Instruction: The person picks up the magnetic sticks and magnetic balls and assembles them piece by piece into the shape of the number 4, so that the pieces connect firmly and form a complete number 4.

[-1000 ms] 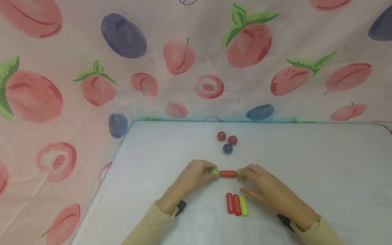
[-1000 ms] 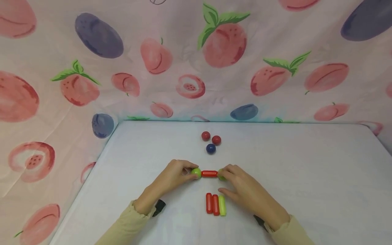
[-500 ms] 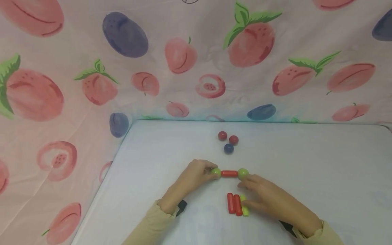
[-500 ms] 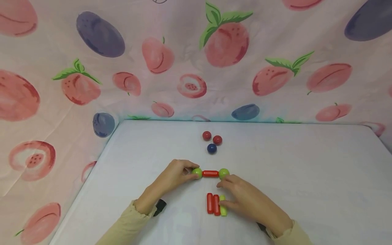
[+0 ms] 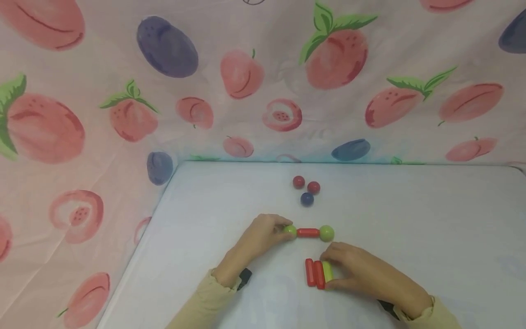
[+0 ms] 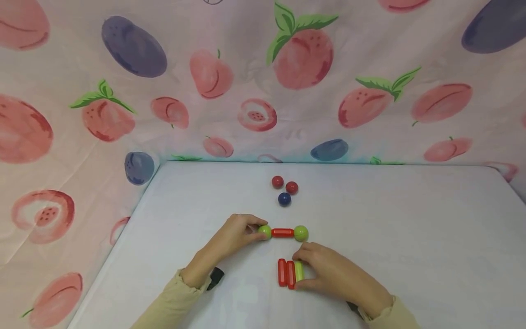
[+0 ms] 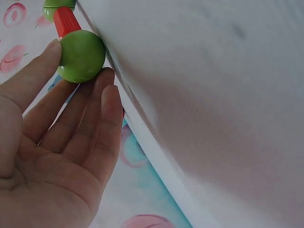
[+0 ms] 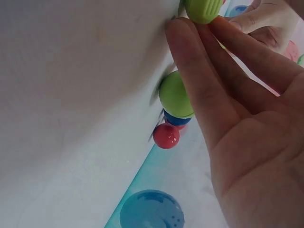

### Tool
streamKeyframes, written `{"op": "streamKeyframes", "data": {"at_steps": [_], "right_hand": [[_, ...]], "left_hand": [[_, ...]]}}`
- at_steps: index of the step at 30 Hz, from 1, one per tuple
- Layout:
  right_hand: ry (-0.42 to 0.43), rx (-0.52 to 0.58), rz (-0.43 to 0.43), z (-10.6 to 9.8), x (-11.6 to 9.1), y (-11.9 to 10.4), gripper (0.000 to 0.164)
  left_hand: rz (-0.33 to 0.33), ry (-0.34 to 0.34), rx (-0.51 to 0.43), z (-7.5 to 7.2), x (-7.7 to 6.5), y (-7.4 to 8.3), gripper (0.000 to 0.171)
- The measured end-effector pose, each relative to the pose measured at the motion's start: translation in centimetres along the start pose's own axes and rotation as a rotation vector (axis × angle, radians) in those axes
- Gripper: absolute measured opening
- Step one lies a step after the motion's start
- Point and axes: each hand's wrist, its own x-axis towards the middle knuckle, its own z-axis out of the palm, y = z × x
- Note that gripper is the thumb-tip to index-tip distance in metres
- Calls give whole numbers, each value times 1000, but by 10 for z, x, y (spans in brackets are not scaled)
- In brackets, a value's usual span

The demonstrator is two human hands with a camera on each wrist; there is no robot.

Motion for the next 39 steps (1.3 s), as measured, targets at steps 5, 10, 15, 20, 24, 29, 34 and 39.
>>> {"op": "streamKeyframes", "data": {"at_steps": [5,10,15,20,24,29,34,39], "right_hand": [[-1,-12,0,3,0,0,46],[14,-30,-30,4,-1,0,45],[16,-47,-44,4,-1,0,48],[22,-63,-54,3,-1,0,48],[30,-73,-67,4,-1,-1,47],[34,-82,-70,4,-1,-2,47],[34,-89,-71,4,-1,-2,47],[40,-108,-71,3,-1,-2,46]], "left_hand": [[-4,2,13,1,0,-1,36],[-3,3,19,1,1,-1,36],[11,6,22,0,0,-1,36],[20,23,20,-1,-3,0,37],[3,41,3,-2,-4,-1,36],[-10,74,-33,-3,-3,-2,28],[9,69,-41,-3,-2,-4,25],[29,61,-44,-2,0,-4,24]]}}
